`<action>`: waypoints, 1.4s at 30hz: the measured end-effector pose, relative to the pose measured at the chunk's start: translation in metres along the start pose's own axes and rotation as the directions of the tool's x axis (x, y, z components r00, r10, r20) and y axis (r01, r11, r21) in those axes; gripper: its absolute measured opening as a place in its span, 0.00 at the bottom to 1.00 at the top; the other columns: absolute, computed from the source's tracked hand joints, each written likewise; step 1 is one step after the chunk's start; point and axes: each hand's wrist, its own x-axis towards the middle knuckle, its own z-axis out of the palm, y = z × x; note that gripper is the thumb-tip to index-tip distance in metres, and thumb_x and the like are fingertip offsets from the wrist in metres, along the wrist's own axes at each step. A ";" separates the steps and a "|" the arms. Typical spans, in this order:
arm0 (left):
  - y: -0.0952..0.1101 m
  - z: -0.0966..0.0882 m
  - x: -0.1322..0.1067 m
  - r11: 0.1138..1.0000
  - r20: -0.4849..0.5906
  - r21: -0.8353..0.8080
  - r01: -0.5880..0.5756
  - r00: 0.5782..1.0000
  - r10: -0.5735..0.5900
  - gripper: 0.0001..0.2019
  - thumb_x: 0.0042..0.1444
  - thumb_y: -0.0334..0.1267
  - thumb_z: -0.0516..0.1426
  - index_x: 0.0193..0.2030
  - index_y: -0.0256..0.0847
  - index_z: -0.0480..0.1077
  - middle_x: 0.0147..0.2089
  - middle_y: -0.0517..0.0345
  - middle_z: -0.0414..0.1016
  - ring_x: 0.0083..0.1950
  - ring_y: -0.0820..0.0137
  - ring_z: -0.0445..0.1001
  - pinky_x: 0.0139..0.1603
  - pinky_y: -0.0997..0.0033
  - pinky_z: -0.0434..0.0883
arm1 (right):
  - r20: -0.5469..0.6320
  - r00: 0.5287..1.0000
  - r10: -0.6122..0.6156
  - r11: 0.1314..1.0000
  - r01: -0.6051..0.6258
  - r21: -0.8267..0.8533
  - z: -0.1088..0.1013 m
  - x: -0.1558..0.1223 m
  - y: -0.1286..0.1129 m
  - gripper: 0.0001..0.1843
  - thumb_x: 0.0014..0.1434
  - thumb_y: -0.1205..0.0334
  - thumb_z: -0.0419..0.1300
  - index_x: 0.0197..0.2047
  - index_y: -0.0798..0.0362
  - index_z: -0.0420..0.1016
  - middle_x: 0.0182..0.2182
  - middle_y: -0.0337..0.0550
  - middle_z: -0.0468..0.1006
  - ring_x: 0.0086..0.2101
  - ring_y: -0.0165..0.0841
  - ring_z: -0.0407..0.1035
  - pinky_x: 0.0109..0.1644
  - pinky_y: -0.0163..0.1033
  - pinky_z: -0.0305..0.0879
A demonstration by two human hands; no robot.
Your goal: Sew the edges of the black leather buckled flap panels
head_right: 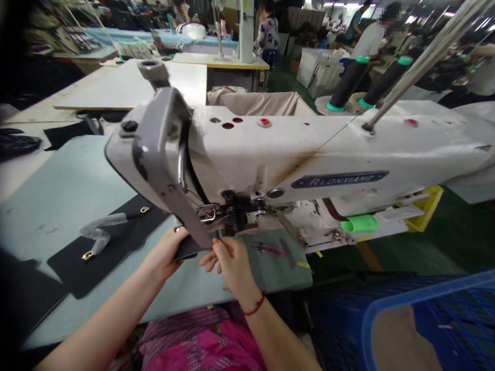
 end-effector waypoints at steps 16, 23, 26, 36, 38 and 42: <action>0.008 0.004 0.022 0.995 0.071 0.101 -0.010 0.997 0.003 0.19 0.44 0.43 0.68 0.42 0.35 0.74 0.32 0.54 0.80 0.28 0.67 0.76 0.22 0.76 0.66 | -0.085 0.996 -0.033 0.999 0.034 0.006 -0.001 0.010 0.003 0.27 0.61 0.40 0.55 0.29 0.58 0.74 0.20 0.46 0.78 0.17 0.26 0.66 0.21 0.30 0.53; 0.007 -0.007 0.021 0.987 0.097 0.144 0.073 0.991 -0.087 0.17 0.46 0.44 0.69 0.37 0.35 0.74 0.29 0.55 0.79 0.25 0.70 0.75 0.22 0.77 0.69 | -0.093 0.995 -0.037 0.998 0.031 -0.062 -0.003 0.011 -0.001 0.25 0.61 0.43 0.55 0.28 0.58 0.74 0.19 0.45 0.78 0.17 0.25 0.66 0.20 0.29 0.54; 0.007 -0.014 0.016 0.967 0.189 0.139 0.214 0.953 -0.238 0.18 0.45 0.42 0.70 0.41 0.35 0.76 0.38 0.49 0.82 0.34 0.66 0.79 0.33 0.71 0.77 | -0.097 0.994 -0.058 0.994 0.048 -0.100 -0.004 0.013 -0.001 0.24 0.61 0.44 0.55 0.28 0.57 0.73 0.18 0.43 0.77 0.16 0.25 0.66 0.21 0.29 0.55; 0.015 -0.017 0.017 0.960 0.175 0.258 0.112 0.971 -0.160 0.18 0.43 0.40 0.72 0.40 0.37 0.78 0.37 0.53 0.82 0.31 0.72 0.78 0.31 0.77 0.77 | -0.147 0.962 -0.229 0.961 0.199 -0.195 0.001 0.003 0.001 0.25 0.64 0.46 0.55 0.24 0.56 0.73 0.19 0.43 0.77 0.18 0.25 0.65 0.23 0.30 0.56; 0.014 -0.018 0.017 0.961 0.206 0.267 0.069 0.970 -0.127 0.17 0.43 0.42 0.72 0.38 0.37 0.77 0.34 0.55 0.81 0.28 0.74 0.77 0.30 0.78 0.76 | -0.129 0.958 -0.255 0.954 0.227 -0.195 0.001 -0.001 0.003 0.26 0.64 0.46 0.55 0.24 0.56 0.75 0.19 0.42 0.77 0.18 0.25 0.64 0.23 0.30 0.55; 0.012 -0.020 0.016 0.958 0.281 0.287 0.024 0.954 -0.108 0.15 0.46 0.43 0.70 0.36 0.35 0.77 0.29 0.55 0.79 0.27 0.74 0.75 0.29 0.79 0.74 | -0.139 0.960 -0.244 0.963 0.223 -0.151 0.003 -0.001 0.012 0.27 0.66 0.45 0.53 0.24 0.56 0.75 0.22 0.43 0.78 0.18 0.25 0.64 0.23 0.30 0.54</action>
